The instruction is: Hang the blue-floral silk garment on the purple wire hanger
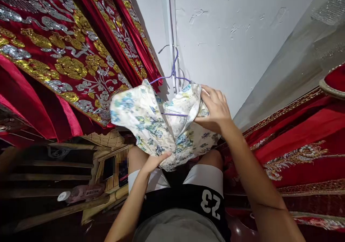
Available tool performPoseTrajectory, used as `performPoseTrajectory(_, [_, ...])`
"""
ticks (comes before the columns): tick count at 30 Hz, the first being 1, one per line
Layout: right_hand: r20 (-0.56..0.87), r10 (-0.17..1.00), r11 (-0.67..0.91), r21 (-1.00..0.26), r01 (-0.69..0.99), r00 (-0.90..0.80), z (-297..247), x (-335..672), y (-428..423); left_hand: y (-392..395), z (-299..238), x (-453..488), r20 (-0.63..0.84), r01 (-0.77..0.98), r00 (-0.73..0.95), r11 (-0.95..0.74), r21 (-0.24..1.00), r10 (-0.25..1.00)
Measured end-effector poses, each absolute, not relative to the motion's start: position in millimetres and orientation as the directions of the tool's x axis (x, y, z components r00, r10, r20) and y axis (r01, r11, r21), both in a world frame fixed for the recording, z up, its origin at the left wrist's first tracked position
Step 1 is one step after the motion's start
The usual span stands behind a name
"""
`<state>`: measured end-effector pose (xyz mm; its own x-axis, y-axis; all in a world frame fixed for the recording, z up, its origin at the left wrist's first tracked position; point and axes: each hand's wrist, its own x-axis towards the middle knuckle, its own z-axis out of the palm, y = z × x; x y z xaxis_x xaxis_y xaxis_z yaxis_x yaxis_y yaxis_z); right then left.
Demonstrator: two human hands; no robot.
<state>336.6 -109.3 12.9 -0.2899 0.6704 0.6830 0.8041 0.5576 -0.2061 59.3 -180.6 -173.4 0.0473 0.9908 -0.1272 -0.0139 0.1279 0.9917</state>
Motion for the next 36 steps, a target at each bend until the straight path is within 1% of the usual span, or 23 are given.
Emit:
performPoseTrajectory(1, [0.721,0.643,0.587,-0.245,0.771,-0.26,-1.6,334.4,-115.3,-185.3,-180.0,65.5,-0.123,-0.049,0.054,0.126,0.991,0.991])
performPoseTrajectory(2, [0.75,0.63,0.607,-0.313,0.73,-0.201,-18.6,329.9,-123.4,-189.4,-185.6,71.7,-0.118,-0.079,0.062,0.123,0.989,0.991])
performPoseTrajectory(3, [0.765,0.634,0.619,-0.41,0.669,-0.117,-37.8,323.3,-133.6,-192.7,-189.9,77.5,-0.115,-0.101,0.068,0.122,0.987,0.991])
performPoseTrajectory(4, [0.752,0.66,0.606,-0.535,0.589,0.003,-58.3,315.0,-145.4,-195.5,-192.9,82.8,-0.111,-0.116,0.069,0.118,0.986,0.991])
performPoseTrajectory(5, [0.652,0.75,0.527,-0.688,0.5,0.107,-79.0,305.7,-158.0,-197.8,-194.6,87.4,-0.106,-0.121,0.073,0.114,0.986,0.992])
performPoseTrajectory(6, [0.524,0.833,0.427,-0.813,0.397,0.177,-98.8,296.2,-170.3,-199.7,-195.3,91.3,-0.098,-0.117,0.081,0.107,0.987,0.992])
performPoseTrajectory(7, [0.382,0.907,0.319,-0.898,0.303,0.175,-116.2,287.3,-181.4,-201.4,-195.0,94.4,-0.087,-0.109,0.092,0.096,0.989,0.992])
performPoseTrajectory(8, [0.272,0.957,0.243,-0.94,0.238,0.1,-130.3,279.8,-190.2,-202.7,-194.0,96.9,-0.071,-0.098,0.103,0.081,0.992,0.992])
performPoseTrajectory(9, [0.194,0.98,0.183,-0.962,0.204,0.035,-140.5,274.1,-196.3,-203.9,-192.7,98.7,-0.055,-0.084,0.114,0.064,0.994,0.992])
performPoseTrajectory(11, [0.105,0.991,0.118,-0.976,0.185,-0.081,-149.2,268.5,-199.8,-206.0,-189.6,101.2,-0.03,-0.048,0.125,0.036,0.998,0.992])
performPoseTrajectory(14, [0.057,0.994,0.077,-0.972,0.224,-0.093,-142.6,269.7,-191.4,-209.1,-186.4,103.2,-0.019,-0.019,0.121,0.021,1.0,0.992])
performPoseTrajectory(17, [0.054,0.996,0.07,-0.965,0.254,-0.071,-134.4,271.2,-183.6,-211.7,-185.0,103.9,-0.015,-0.001,0.113,0.015,1.0,0.993])
performPoseTrajectory(23, [0.032,0.991,0.055,-0.982,0.182,-0.128,-137.9,265.1,-186.3,-213.6,-179.5,97.6,-0.016,0.032,0.149,0.011,0.999,0.989])
performPoseTrajectory(27, [0.06,0.988,0.081,-0.986,0.147,-0.142,-136.3,262.9,-189.0,-215.0,-176.1,93.1,-0.049,0.038,0.151,0.044,0.998,0.987])
performPoseTrajectory(30, [0.007,0.989,0.004,-1.0,-0.017,-0.146,-133.1,266.5,-190.5,-214.2,-180.4,90.5,-0.072,0.028,0.069,0.07,0.997,0.995])
performPoseTrajectory(33, [-0.045,0.994,-0.07,-0.962,-0.262,-0.098,-130.3,272.6,-191.6,-212.2,-192.4,90.3,-0.086,-0.008,-0.01,0.086,0.996,0.996])
performPoseTrajectory(34, [-0.058,0.993,-0.088,-0.937,-0.337,-0.099,-129.4,274.1,-191.8,-212.4,-197.3,91.7,-0.08,-0.012,-0.06,0.079,0.997,0.995])
performPoseTrajectory(36, [-0.089,0.988,-0.135,-0.894,-0.426,-0.128,-127.9,274.9,-192.1,-215.6,-206.2,97.9,-0.008,0.045,-0.262,0.02,0.999,0.965])
